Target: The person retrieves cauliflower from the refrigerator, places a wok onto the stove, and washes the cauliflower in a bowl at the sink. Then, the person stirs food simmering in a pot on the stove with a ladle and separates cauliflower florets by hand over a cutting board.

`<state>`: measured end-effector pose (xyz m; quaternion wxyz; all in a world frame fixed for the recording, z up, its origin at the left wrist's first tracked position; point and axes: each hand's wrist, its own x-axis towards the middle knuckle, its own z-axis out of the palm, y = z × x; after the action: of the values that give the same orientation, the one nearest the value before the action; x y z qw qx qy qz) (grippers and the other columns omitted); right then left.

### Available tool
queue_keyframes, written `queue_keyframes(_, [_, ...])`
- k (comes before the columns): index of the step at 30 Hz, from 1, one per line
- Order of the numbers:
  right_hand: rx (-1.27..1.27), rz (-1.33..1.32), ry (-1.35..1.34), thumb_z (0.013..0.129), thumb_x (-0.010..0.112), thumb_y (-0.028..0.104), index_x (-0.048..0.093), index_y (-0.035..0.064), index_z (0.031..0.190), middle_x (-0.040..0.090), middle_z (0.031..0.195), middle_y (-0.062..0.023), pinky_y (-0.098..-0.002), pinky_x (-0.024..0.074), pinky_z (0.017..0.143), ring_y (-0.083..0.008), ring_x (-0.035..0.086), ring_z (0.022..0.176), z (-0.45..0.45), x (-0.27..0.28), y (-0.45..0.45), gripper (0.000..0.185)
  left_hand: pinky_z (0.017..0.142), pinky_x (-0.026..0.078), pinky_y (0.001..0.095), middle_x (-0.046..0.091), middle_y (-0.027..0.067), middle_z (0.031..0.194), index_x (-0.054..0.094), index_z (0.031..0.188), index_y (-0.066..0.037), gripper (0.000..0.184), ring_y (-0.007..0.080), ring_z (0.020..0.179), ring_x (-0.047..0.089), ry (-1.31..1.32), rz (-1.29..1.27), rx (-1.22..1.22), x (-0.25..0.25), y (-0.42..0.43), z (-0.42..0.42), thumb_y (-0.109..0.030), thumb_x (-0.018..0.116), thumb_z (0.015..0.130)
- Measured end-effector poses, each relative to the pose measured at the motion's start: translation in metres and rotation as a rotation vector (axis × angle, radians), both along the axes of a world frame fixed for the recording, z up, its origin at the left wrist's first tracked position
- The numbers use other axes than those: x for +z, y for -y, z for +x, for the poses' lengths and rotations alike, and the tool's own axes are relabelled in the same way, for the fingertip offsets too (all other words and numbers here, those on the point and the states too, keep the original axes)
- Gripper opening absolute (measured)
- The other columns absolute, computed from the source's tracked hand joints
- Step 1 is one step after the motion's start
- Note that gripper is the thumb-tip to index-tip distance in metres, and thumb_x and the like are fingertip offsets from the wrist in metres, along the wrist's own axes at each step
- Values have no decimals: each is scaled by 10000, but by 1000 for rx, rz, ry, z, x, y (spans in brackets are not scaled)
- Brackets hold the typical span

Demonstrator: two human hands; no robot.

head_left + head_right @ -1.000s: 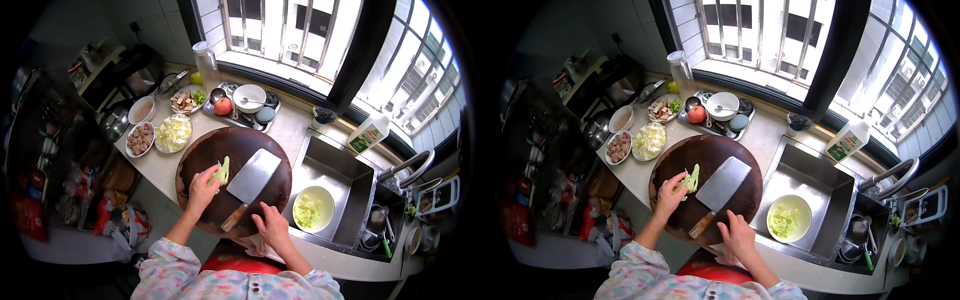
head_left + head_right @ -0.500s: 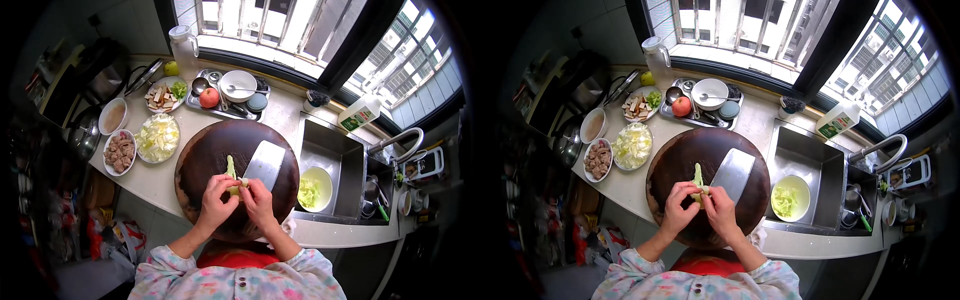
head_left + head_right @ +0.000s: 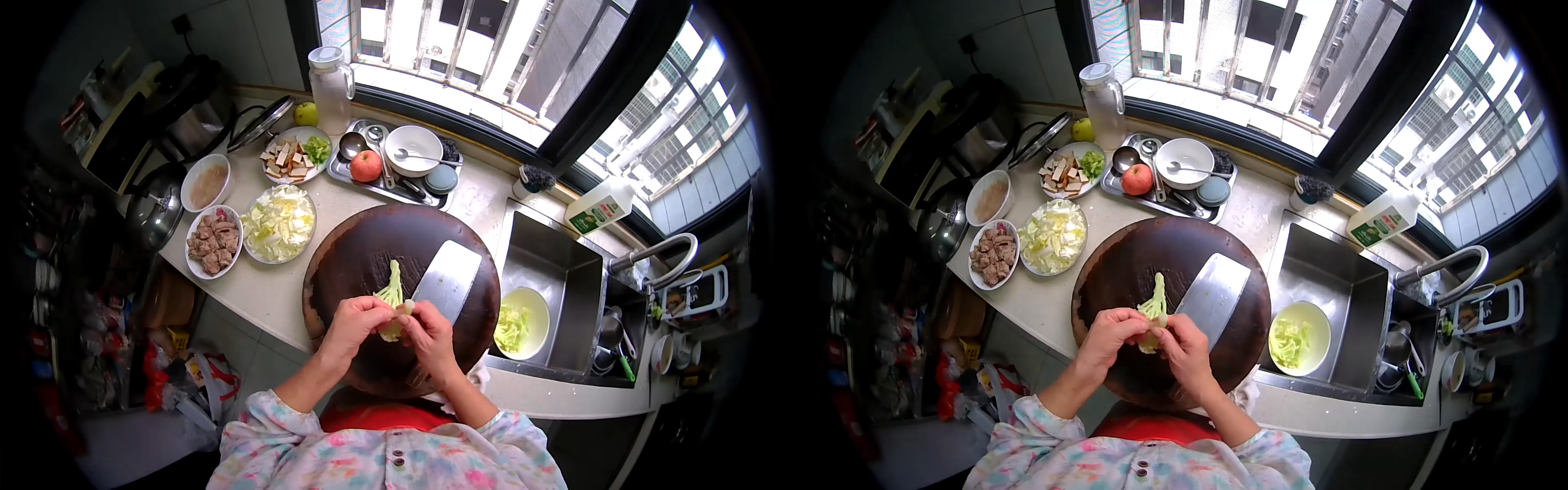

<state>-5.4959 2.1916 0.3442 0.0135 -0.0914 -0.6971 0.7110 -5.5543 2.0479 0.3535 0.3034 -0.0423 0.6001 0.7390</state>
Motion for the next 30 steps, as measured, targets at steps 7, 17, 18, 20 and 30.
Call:
queue_keyframes(7, [-75, -224, 73, 899, 534, 195, 566, 26, 986, 535, 706, 6, -179, 392, 489, -48, 478, 571, -9, -9, -15, 193, 498, 415, 198, 585, 19, 641, 627, 744, -46, 68, 72, 544, 523, 111, 17, 93, -9, 20, -6, -104, 601, 768])
queue_keyframes(17, [-352, -165, 108, 894, 546, 222, 583, 32, 919, 525, 663, 5, -181, 376, 458, -46, 473, 533, -18, -32, -43, 195, 556, 468, 283, 603, 77, 752, 593, 780, -46, 58, 179, 684, 589, 232, 359, 329, -20, 61, -8, -68, 555, 742])
queue_keyframes(18, [-294, -153, 130, 894, 545, 221, 587, 31, 936, 520, 651, 11, -179, 380, 461, -44, 473, 536, -16, -32, -44, 199, 621, 486, 295, 621, 102, 857, 584, 770, -45, 58, 204, 786, 603, 222, 346, 288, -19, 64, -9, -68, 539, 741])
queue_keyframes(20, [-201, -122, 187, 883, 555, 199, 578, 21, 991, 526, 677, -3, -191, 395, 476, -56, 482, 546, -15, -33, -45, 209, 658, 494, 305, 623, 125, 915, 585, 794, -44, 80, 219, 849, 602, 195, 448, 280, -13, 61, -7, -69, 535, 738])
queue_keyframes(30, [88, 551, -255, 766, 577, -21, 546, 49, 1125, 564, 959, -117, -269, 454, 609, -202, 571, 736, -3, 21, 3, 367, 587, 491, 222, 636, 91, 851, 600, 889, -36, 100, 141, 717, 611, 24, 186, 240, -8, 77, 47, -102, 564, 822])
